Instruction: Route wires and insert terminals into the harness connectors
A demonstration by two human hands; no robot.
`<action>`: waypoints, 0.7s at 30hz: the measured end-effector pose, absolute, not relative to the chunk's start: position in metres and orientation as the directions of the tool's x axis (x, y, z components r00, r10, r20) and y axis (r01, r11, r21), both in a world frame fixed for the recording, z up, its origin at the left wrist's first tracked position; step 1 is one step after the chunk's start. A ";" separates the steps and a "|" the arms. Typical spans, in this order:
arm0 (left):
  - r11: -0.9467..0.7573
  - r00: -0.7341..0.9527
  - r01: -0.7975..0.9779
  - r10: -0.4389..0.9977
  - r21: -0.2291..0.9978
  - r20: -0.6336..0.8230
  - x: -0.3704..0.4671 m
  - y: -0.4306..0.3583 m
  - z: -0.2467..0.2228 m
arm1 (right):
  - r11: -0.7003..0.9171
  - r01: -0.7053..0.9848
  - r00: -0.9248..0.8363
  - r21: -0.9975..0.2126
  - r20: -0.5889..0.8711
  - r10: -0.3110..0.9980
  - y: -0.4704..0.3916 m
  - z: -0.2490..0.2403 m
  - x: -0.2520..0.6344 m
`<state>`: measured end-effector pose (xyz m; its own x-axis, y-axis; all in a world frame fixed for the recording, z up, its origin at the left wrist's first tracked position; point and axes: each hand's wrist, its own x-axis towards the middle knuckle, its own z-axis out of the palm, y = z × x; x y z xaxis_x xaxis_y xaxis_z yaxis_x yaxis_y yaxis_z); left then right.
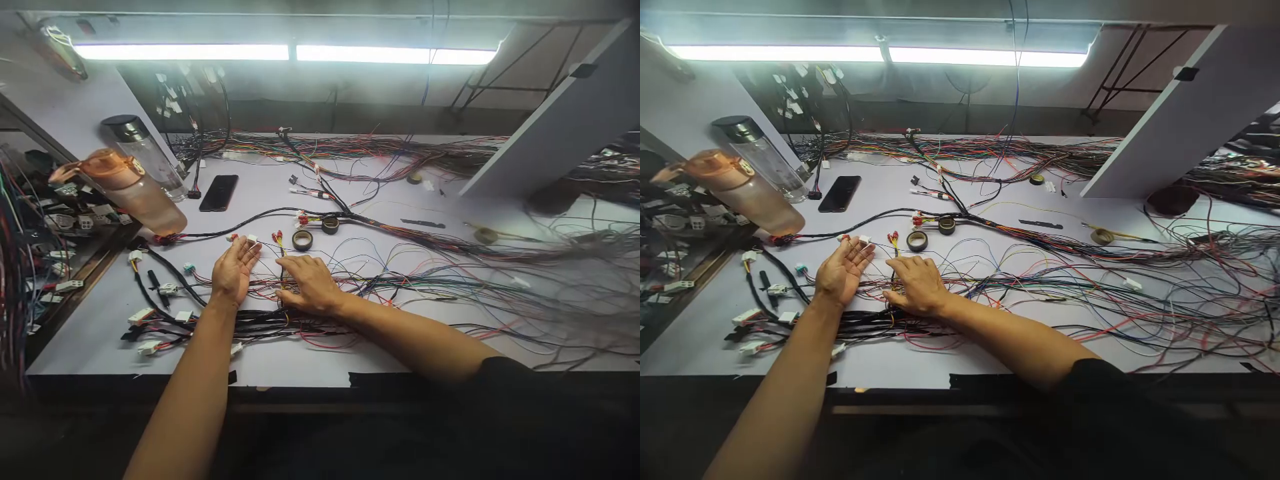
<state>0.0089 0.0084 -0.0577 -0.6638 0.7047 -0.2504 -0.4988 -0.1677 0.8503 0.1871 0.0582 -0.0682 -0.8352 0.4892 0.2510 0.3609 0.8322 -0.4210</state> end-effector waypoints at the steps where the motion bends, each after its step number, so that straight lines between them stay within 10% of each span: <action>1: -0.143 -0.661 -0.475 0.709 0.868 -0.245 0.009 0.008 -0.057 | 0.830 0.360 -0.834 -0.426 0.253 0.491 0.059 -0.070 0.187; 10: 0.248 -0.676 -0.005 0.713 0.969 -0.186 -0.016 0.009 -0.052 | 0.823 0.350 -0.818 -0.448 0.281 0.501 0.060 -0.075 0.185; 21: 0.485 -0.625 0.661 0.778 0.572 0.064 -0.027 -0.037 -0.028 | 0.835 0.354 -0.821 -0.422 0.287 0.494 0.062 -0.079 0.182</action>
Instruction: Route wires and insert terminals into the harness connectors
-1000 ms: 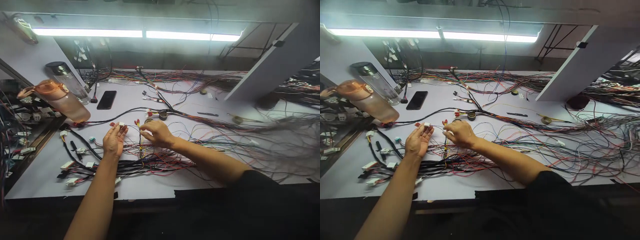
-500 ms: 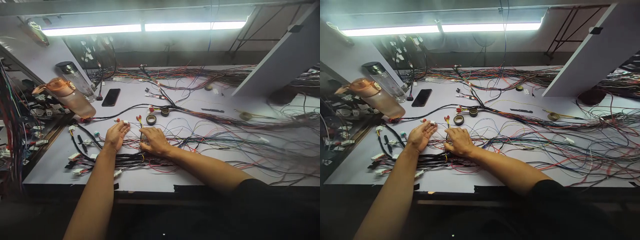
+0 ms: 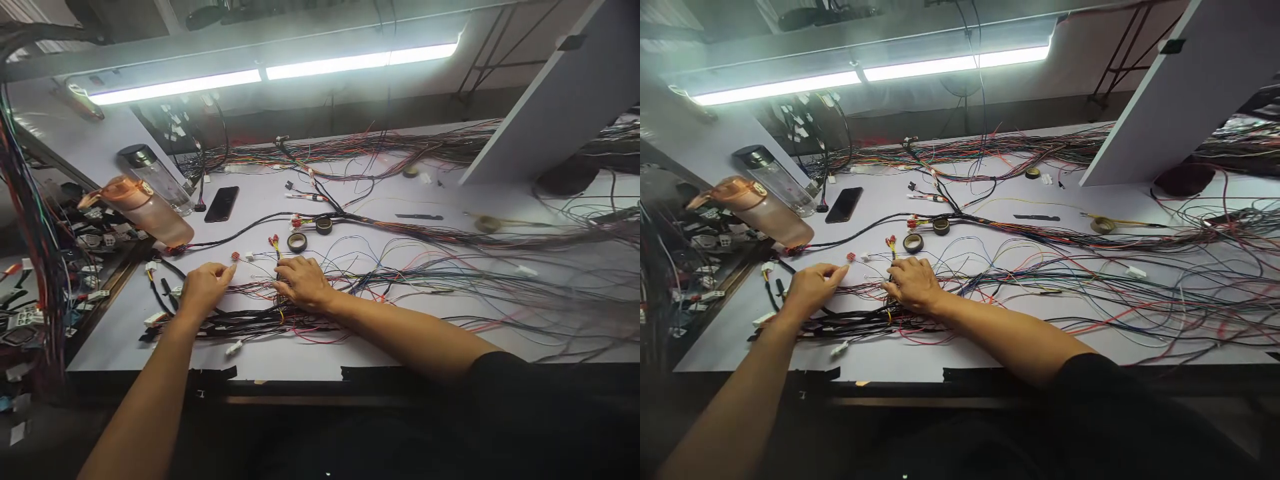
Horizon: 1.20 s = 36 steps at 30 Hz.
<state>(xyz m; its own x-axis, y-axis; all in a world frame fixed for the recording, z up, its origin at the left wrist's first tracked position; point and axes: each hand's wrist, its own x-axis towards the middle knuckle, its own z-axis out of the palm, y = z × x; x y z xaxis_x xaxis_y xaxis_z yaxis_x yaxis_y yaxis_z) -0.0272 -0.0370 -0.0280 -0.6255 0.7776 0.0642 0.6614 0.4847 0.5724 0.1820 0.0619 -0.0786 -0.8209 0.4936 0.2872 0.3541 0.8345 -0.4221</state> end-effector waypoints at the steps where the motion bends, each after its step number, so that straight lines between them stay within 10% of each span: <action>1: 0.442 -0.603 0.687 0.790 0.577 0.112 -0.018 -0.047 -0.031 | 0.828 0.356 -0.820 -0.433 0.281 0.499 0.062 -0.078 0.182; 5: 0.126 -0.438 0.727 0.843 0.675 0.314 0.031 -0.096 -0.049 | 0.783 0.349 -0.810 -0.515 0.255 0.528 0.066 -0.079 0.182; 14: 0.123 -0.488 0.491 0.859 0.863 0.155 0.084 -0.145 -0.066 | 0.806 0.213 -0.806 -0.552 0.368 0.464 0.067 -0.056 0.189; 20: 0.143 -0.478 0.606 0.852 0.782 0.215 0.067 -0.142 -0.062 | 0.966 0.010 -0.936 -0.259 0.338 0.101 0.014 -0.044 0.215; 30: 0.302 -0.664 0.554 0.723 0.776 0.192 0.031 -0.188 -0.053 | 0.990 0.038 -0.916 -0.137 0.392 0.090 -0.004 -0.085 0.221; 36: 0.449 -0.695 0.688 0.634 0.570 0.340 0.001 -0.228 -0.066 | 0.984 0.037 -0.912 -0.173 0.397 0.104 -0.004 -0.083 0.223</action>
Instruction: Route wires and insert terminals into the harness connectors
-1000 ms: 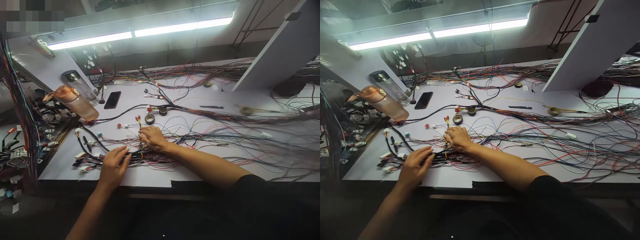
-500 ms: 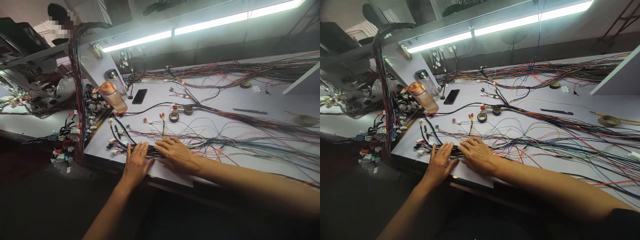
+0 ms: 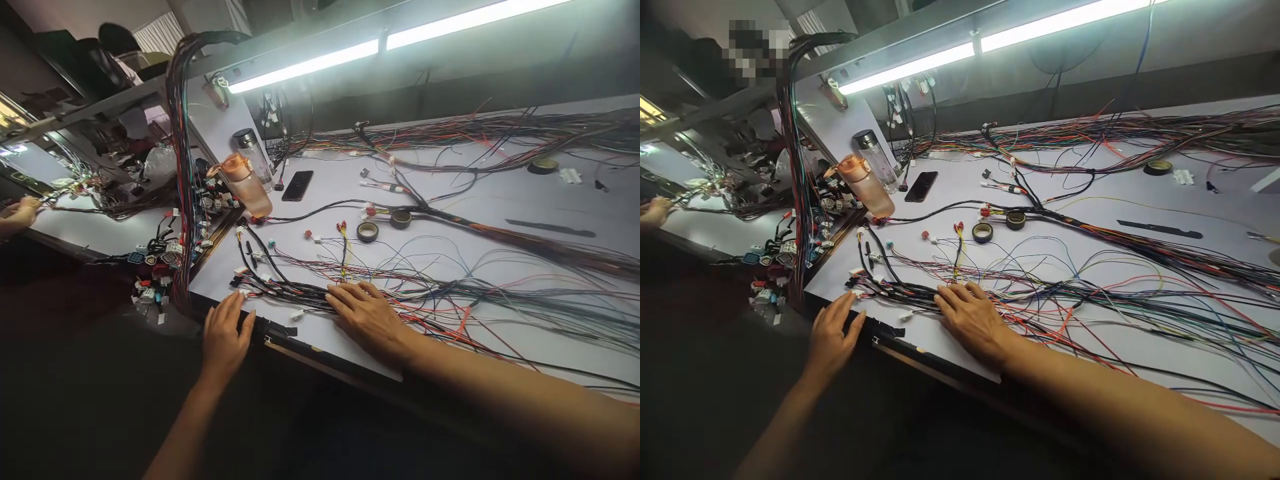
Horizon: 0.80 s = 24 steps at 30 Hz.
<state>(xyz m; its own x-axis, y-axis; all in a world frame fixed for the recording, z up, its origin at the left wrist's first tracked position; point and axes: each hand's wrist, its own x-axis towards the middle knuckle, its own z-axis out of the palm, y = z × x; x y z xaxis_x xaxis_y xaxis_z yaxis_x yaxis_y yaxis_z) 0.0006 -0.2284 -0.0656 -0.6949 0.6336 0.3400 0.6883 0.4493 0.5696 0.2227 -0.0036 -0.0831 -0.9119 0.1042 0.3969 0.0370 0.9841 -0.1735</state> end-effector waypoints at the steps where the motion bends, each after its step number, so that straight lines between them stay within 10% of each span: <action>1: 0.461 -0.685 0.707 0.638 0.536 0.353 -0.005 -0.231 -0.068 | 0.984 0.039 -0.914 -0.172 0.393 0.105 -0.004 -0.083 0.223; 10: 0.488 -0.630 0.762 0.712 0.425 0.311 -0.043 -0.225 -0.072 | 0.984 0.042 -0.919 -0.171 0.380 0.105 -0.003 -0.079 0.223; 24: 0.451 -0.659 0.664 0.729 0.597 0.182 -0.028 -0.253 -0.049 | 0.988 0.043 -0.902 -0.150 0.420 0.103 -0.004 -0.083 0.222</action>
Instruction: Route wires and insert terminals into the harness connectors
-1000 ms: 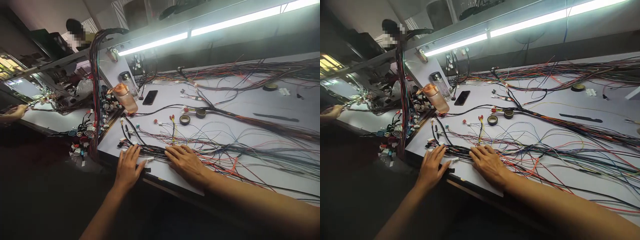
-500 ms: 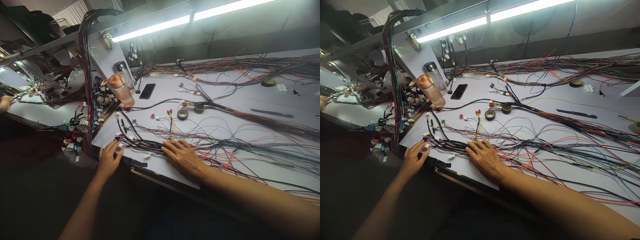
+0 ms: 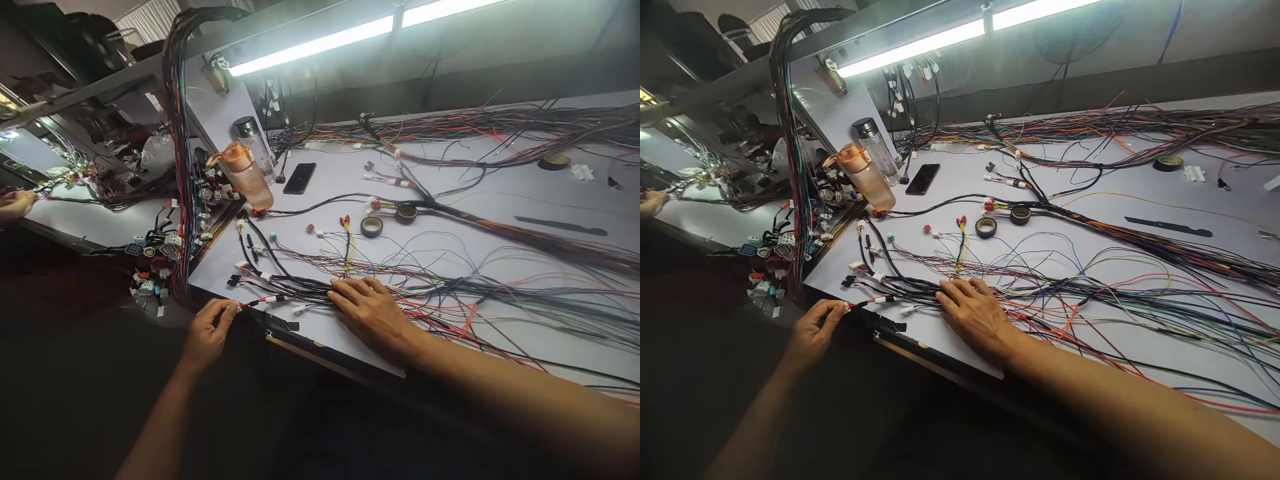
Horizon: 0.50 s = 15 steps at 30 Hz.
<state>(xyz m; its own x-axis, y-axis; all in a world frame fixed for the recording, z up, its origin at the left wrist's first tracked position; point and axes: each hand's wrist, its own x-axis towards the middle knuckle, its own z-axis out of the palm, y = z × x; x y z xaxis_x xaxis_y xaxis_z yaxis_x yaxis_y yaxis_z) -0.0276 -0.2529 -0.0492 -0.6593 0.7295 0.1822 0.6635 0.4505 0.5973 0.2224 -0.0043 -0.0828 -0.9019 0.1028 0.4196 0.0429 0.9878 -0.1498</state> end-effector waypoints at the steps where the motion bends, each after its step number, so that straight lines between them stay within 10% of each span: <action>1: 0.459 -0.686 0.627 0.708 0.629 0.168 -0.025 -0.253 -0.049 | 0.988 0.044 -0.903 -0.149 0.417 0.103 -0.004 -0.082 0.223; 15: 0.482 -0.903 0.202 0.429 0.853 -0.029 -0.008 -0.251 -0.046 | 0.987 0.044 -0.914 -0.153 0.393 0.102 -0.004 -0.080 0.225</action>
<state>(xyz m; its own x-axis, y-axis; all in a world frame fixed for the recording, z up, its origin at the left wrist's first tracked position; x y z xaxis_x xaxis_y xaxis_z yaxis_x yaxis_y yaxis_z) -0.0079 -0.2505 -0.0457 -0.9029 0.4289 -0.0288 0.2018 0.4821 0.8526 0.2246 -0.0037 -0.0798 -0.9139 0.1016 0.3930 0.0442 0.9873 -0.1525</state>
